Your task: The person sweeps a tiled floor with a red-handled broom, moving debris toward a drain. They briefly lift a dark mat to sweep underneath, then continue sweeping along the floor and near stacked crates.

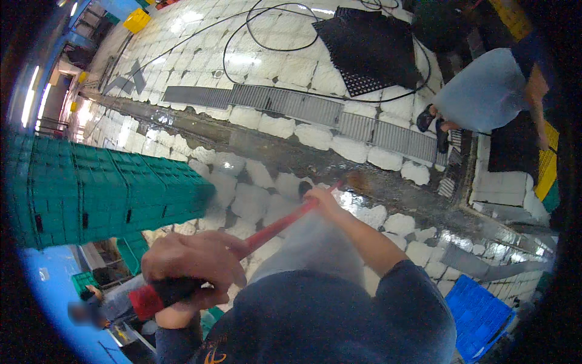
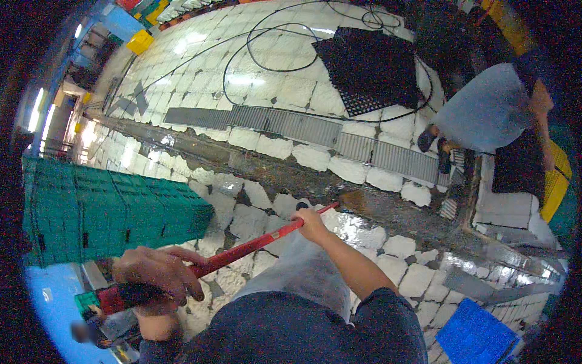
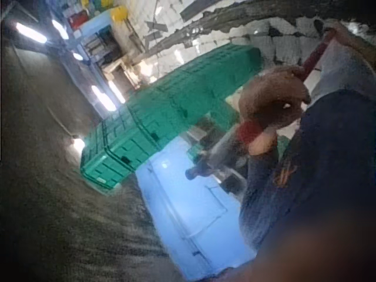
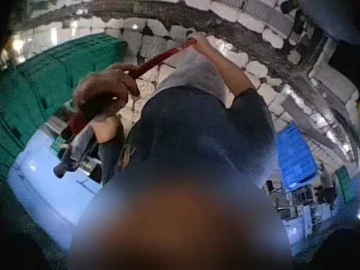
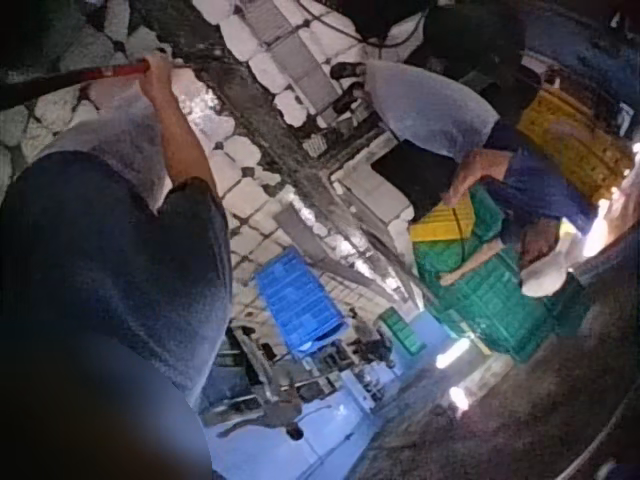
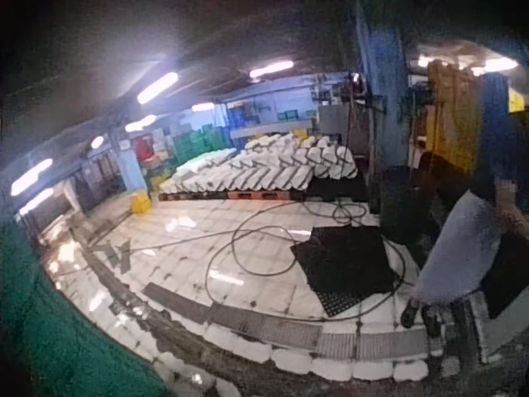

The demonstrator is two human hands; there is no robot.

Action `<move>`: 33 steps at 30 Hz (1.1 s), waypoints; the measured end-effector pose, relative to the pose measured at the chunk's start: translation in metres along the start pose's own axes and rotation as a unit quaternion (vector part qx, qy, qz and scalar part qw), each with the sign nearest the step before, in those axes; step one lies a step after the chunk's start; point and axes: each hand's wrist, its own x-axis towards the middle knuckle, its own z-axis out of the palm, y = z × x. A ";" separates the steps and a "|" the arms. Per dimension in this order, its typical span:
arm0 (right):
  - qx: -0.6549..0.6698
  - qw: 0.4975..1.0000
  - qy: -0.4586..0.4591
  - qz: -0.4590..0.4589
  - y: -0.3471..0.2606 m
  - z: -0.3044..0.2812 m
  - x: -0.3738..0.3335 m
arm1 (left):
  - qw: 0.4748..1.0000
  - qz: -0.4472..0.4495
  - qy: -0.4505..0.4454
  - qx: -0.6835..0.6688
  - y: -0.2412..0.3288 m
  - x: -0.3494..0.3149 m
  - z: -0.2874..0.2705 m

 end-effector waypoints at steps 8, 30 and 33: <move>0.035 0.996 -0.074 -0.023 -0.002 0.096 0.156 | 0.970 -0.009 -0.232 0.072 0.020 0.102 -0.134; 0.227 0.951 -0.147 -0.152 -0.109 0.417 0.532 | 0.965 -0.164 -0.005 0.203 0.032 0.092 -0.460; 0.279 0.950 -0.124 -0.073 -0.110 0.466 0.569 | 0.952 -0.144 -0.066 0.263 0.012 0.090 -0.472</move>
